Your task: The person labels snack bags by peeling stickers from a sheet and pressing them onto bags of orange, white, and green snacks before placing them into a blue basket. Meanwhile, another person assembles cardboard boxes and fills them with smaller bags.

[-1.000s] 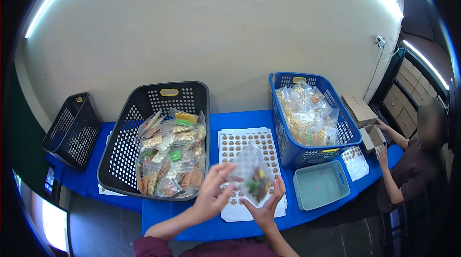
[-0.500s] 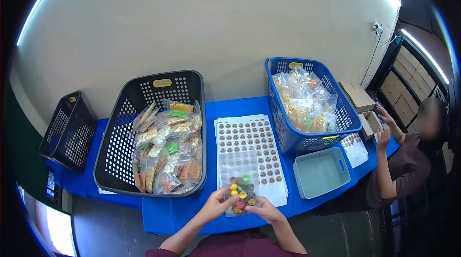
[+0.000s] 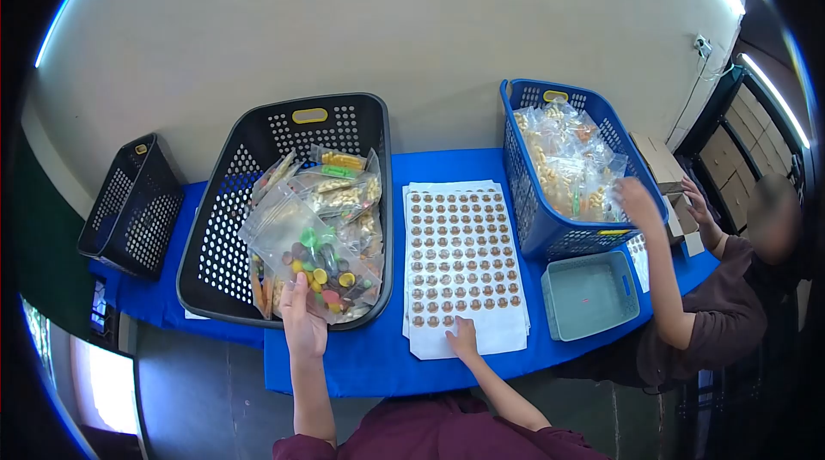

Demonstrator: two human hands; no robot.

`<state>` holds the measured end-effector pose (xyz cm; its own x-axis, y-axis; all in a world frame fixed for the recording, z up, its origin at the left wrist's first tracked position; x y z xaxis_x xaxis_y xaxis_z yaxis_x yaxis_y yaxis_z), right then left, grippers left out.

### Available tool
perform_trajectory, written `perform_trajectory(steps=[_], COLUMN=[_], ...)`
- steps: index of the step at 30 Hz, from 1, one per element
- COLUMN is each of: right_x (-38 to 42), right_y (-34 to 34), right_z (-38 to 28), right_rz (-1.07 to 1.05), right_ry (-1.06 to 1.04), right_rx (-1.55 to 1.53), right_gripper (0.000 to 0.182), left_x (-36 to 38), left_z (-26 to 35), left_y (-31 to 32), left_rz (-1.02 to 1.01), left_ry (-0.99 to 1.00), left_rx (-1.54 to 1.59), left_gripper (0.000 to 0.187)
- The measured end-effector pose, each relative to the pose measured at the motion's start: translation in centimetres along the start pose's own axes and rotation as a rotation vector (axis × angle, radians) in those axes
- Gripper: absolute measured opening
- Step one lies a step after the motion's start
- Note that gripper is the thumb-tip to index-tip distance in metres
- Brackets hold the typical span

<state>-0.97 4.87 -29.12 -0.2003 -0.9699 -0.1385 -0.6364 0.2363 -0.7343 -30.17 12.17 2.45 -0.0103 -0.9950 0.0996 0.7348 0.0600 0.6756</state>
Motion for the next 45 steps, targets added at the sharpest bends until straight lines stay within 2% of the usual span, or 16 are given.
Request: perform_trajectory(steps=[5,8,14,17,20,23,24,27,28,30,33,36,38,39,43,45], right_x=[-0.6,-0.9,-1.1,-1.5,-2.4,-2.0,-0.3,-1.3,-1.9,-3.3,-5.2,-6.2,-6.4,-6.2,-5.1,-4.5], right_y=[-0.6,-0.7,-0.2,0.3,2.3,4.0,2.9,-0.5,-3.4,-6.7,-13.1,-18.7,-22.1,-24.0,-29.7,-30.5], right_z=[-2.6,-2.5,-0.9,1.0,3.7,3.7,1.4,-0.7,-4.0,-5.9,-10.4,-13.1,-13.7,-14.2,-14.7,-15.1], right_rz=[-0.005,0.005,0.115,0.139,-0.034,-0.147,-0.127,-0.14,-0.225,-0.243,-0.223,-0.19,-0.137,-0.108,0.208,0.279], right_ry=[0.03,0.021,0.043,0.137,0.235,0.63,1.218,0.919,0.86,0.702,0.519,0.304,0.159,0.09,-0.026,-0.083], right_rx=[0.158,0.148,0.034,-0.069,-0.117,-1.297,-1.748,-1.86,-1.978,-2.008,-2.017,-1.985,-1.907,-1.865,-1.268,-1.178], right_gripper=[0.047,0.038,0.022,0.018,0.013,0.013,0.016,0.015,0.013,0.013,0.013,0.01,0.01,0.01,0.022,0.028], left_x=[0.1,0.2,0.4,0.4,0.3,0.5,0.5,0.6,0.7,1.3,1.8,2.0,2.5,2.7,3.8,4.3], left_z=[0.0,-0.1,0.1,0.1,0.0,0.1,0.1,-0.2,-0.5,-1.1,-5.3,-10.8,-13.7,-14.4,-17.1,-18.5], left_y=[0.3,0.6,1.1,0.9,0.5,0.9,0.9,1.3,1.7,4.3,7.9,10.9,12.8,13.8,16.5,16.8], left_rz=[-0.017,0.02,-0.002,0.017,0.015,-0.006,0.007,0.024,0.02,0.038,-0.153,-0.251,-0.3,-0.305,-0.384,-0.382], left_ry=[-0.01,0.006,0.013,0.044,0.068,0.074,0.066,0.067,0.074,0.131,-0.015,-0.163,-0.309,-0.264,-0.26,-0.289], left_rx=[-0.023,-0.038,-0.051,-0.064,-0.101,-0.118,-0.117,-0.144,-0.18,-0.28,-0.348,-0.404,-0.425,-0.414,-0.507,-0.525], left_gripper=[0.03,0.028,0.021,0.021,0.022,0.024,0.025,0.028,0.03,0.038,0.043,0.045,0.044,0.042,0.036,0.032])
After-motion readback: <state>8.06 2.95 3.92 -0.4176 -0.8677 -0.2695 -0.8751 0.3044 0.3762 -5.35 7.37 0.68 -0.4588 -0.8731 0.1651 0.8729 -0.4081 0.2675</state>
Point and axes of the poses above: each hand's wrist, its own x-axis away from the middle knuckle, its own y-axis out of the palm, z = x × y, the point moved 7 cm from there along -x, towards the middle knuckle, and after that the axes turned 11 degrees about -y, right-handed, at the moved point
